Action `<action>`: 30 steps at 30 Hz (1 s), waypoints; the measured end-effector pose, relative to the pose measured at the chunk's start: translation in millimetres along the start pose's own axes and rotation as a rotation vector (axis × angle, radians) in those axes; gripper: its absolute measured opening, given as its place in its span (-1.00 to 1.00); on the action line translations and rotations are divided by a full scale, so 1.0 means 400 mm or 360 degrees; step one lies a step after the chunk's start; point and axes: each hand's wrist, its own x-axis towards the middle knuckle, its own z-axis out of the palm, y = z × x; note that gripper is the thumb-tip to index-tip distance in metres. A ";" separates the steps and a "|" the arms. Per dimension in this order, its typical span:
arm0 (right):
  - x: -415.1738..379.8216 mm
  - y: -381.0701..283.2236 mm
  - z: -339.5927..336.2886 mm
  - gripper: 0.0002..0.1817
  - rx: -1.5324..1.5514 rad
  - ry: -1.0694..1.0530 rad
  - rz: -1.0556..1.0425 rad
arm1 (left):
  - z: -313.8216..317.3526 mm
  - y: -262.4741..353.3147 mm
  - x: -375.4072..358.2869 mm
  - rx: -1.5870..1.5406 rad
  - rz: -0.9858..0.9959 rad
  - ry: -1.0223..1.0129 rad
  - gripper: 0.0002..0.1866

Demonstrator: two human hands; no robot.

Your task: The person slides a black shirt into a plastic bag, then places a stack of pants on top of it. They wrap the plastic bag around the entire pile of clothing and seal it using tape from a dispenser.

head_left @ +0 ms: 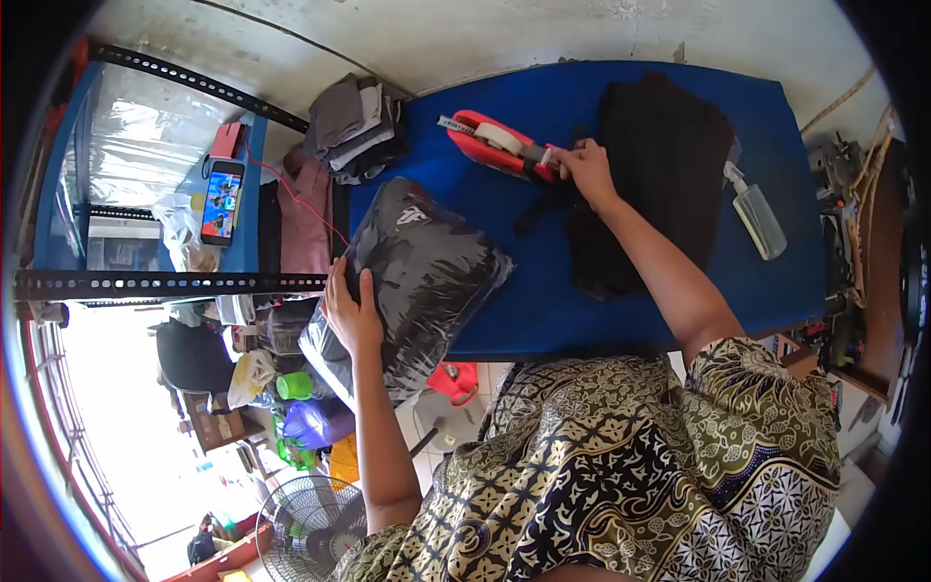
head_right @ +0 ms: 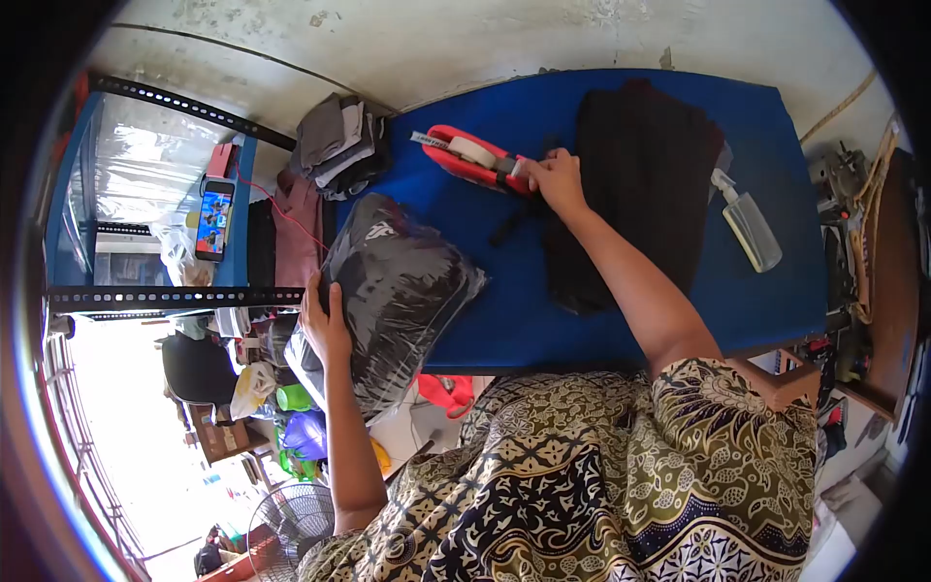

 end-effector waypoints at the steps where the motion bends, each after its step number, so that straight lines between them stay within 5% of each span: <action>1: -0.008 0.000 -0.008 -0.63 -0.0205 0.0077 -0.0061 | 0.000 0.001 0.000 0.0009 -0.0024 -0.0007 -0.51; 3: -0.015 0.000 -0.012 -0.55 -0.0639 0.0089 -0.0616 | -0.002 0.003 0.000 0.0014 -0.0058 -0.0025 -0.52; 4: -0.014 -0.020 -0.018 -0.55 -0.0638 0.0086 -0.0608 | -0.001 0.004 0.000 0.0019 -0.0058 -0.0033 -0.52; 6: -0.006 -0.072 -0.031 -0.50 -0.0455 -0.0360 0.0454 | -0.003 0.003 0.002 -0.0056 -0.0033 -0.0026 -0.53; 13: 0.026 -0.087 -0.044 -0.54 -0.0479 -0.0591 0.0722 | -0.006 0.011 0.004 -0.0056 -0.0033 -0.0019 -0.53; 15: 0.021 -0.066 -0.032 -0.58 -0.1003 0.0002 -0.0368 | -0.006 0.013 -0.001 -0.0077 -0.0030 -0.0012 -0.54; 19: 0.023 -0.155 -0.047 -0.62 -0.1097 0.0063 -0.0550 | -0.008 0.011 -0.002 -0.0070 -0.0024 -0.0029 -0.54; 22: 0.053 -0.083 -0.060 -0.60 -0.1035 -0.0147 0.0005 | -0.002 0.005 0.003 -0.0089 -0.0031 -0.0010 -0.55; 25: 0.063 -0.082 -0.087 -0.54 -0.0935 -0.0830 0.0480 | -0.001 0.005 -0.004 -0.0102 -0.0032 -0.0010 -0.55; 30: 0.083 -0.022 -0.070 -0.50 -0.1067 -0.0860 0.0464 | 0.003 -0.002 -0.002 -0.0095 -0.0017 0.0027 -0.56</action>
